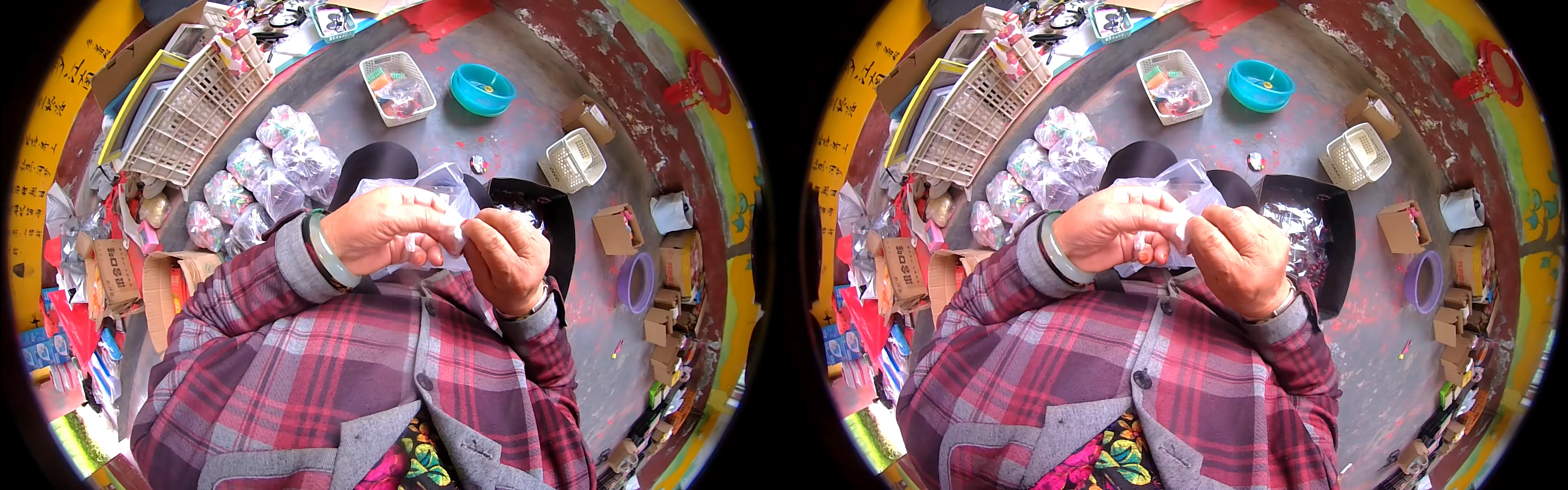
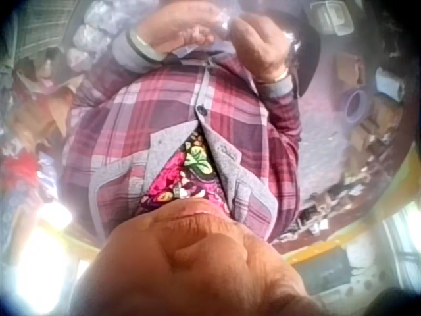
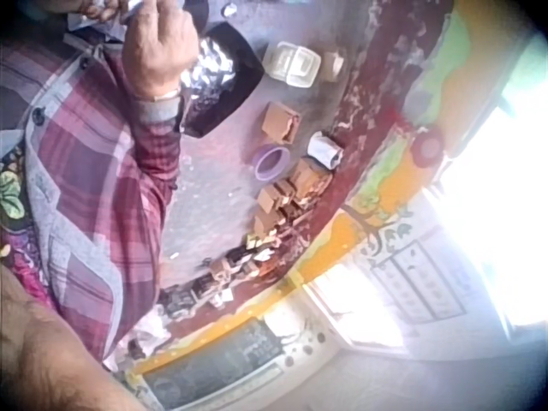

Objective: The person sits on the floor and repeatedly picks up red beaded bracelets from a black tray, places them into small clear plastic bags, and ties the bags shut. The person then places the tied bags onto a pile of previously packaged items.

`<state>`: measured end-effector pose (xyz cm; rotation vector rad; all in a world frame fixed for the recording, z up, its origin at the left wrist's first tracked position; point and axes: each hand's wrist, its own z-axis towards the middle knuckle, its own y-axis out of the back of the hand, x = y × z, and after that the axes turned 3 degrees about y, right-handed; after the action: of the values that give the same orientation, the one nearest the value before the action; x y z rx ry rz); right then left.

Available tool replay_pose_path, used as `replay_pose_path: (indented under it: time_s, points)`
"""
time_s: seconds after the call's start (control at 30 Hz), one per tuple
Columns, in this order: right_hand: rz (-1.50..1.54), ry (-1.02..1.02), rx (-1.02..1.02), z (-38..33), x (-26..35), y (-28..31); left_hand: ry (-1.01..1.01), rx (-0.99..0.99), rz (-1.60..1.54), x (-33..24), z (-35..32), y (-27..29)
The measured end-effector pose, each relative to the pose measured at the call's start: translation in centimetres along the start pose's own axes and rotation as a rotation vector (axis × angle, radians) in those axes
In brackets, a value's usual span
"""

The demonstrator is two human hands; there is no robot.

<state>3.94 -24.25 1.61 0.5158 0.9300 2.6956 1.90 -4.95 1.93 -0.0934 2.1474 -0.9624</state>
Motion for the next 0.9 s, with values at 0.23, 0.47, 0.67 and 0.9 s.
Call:
replay_pose_path:
  time_s: [0.23, 0.47, 0.67, 0.9]
  points:
    - [0.062, -0.446, -0.026, -0.1, 1.4, 0.3, -0.035, -0.03, -0.09, 0.6, 0.2, -0.1]
    - [1.017, -1.29, 0.241, -0.2, 2.0, 2.7, -0.045, -0.046, -0.045, 0.9, 0.3, -0.1]
    - [1.127, -1.333, -0.021, -0.4, 2.1, 1.3, -0.062, -0.107, 0.033, 1.3, 0.3, -0.7]
    - [1.121, -1.329, 0.047, -0.5, 1.9, 0.9, -0.138, -0.139, 0.101, 1.8, 0.7, -0.4]
